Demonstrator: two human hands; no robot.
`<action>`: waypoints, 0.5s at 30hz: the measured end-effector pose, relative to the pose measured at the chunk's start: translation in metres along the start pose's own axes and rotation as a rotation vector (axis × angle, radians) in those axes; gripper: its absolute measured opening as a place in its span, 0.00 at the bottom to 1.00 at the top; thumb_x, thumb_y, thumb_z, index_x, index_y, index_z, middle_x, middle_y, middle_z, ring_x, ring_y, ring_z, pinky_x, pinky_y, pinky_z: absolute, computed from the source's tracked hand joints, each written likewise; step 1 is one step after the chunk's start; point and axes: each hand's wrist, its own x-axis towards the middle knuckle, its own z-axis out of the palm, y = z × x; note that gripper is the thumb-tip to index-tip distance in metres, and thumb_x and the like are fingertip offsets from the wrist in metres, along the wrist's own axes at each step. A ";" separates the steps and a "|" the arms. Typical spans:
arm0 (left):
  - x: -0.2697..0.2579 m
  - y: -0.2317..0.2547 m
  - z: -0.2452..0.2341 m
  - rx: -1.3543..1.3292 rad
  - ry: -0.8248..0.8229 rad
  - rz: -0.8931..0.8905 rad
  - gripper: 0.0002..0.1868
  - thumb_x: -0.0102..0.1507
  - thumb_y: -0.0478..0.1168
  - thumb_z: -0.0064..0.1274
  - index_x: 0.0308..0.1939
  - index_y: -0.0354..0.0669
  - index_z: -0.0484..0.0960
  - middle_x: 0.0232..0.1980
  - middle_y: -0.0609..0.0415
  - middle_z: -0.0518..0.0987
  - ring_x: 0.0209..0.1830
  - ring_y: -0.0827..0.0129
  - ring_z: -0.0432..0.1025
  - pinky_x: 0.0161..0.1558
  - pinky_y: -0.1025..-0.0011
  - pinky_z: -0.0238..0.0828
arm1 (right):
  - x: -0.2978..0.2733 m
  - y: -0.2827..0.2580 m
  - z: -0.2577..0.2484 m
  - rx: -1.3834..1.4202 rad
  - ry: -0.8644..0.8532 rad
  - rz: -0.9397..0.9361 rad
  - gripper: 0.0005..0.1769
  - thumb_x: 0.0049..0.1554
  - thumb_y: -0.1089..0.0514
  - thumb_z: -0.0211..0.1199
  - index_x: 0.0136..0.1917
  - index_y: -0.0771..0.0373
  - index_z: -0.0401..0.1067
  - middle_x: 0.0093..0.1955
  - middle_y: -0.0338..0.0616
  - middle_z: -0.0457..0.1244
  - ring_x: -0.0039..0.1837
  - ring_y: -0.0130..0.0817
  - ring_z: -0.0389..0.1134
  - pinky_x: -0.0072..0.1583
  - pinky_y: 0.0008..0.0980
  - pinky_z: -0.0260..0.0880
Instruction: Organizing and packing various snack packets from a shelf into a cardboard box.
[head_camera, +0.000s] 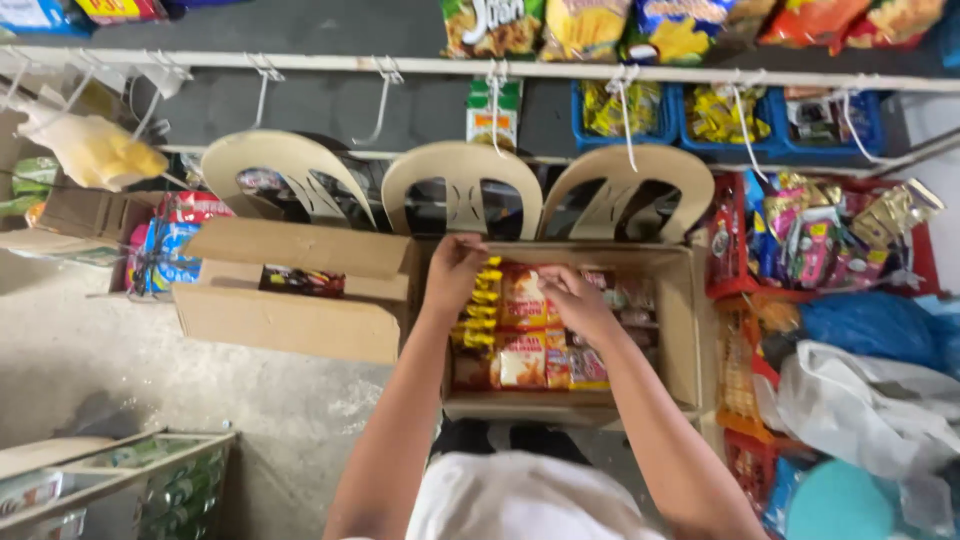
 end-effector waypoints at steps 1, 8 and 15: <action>0.016 -0.003 -0.002 -0.001 -0.003 0.011 0.08 0.65 0.33 0.56 0.48 0.39 0.76 0.40 0.60 0.80 0.40 0.76 0.74 0.44 0.76 0.71 | 0.026 0.018 0.002 -0.001 0.003 -0.011 0.24 0.61 0.48 0.60 0.67 0.60 0.68 0.62 0.40 0.68 0.57 0.35 0.67 0.58 0.35 0.68; 0.161 -0.010 -0.001 0.637 0.073 0.196 0.16 0.61 0.40 0.62 0.51 0.42 0.79 0.46 0.46 0.82 0.47 0.56 0.77 0.50 0.62 0.74 | 0.200 0.016 0.016 0.030 0.080 -0.446 0.18 0.62 0.55 0.62 0.62 0.66 0.69 0.60 0.48 0.69 0.64 0.32 0.69 0.63 0.32 0.68; 0.265 -0.027 0.019 1.158 0.058 -0.017 0.28 0.63 0.56 0.51 0.60 0.41 0.74 0.61 0.40 0.78 0.65 0.45 0.67 0.67 0.48 0.56 | 0.367 -0.018 0.042 -0.450 0.615 -0.653 0.17 0.59 0.57 0.66 0.59 0.66 0.71 0.57 0.60 0.66 0.60 0.59 0.67 0.62 0.48 0.68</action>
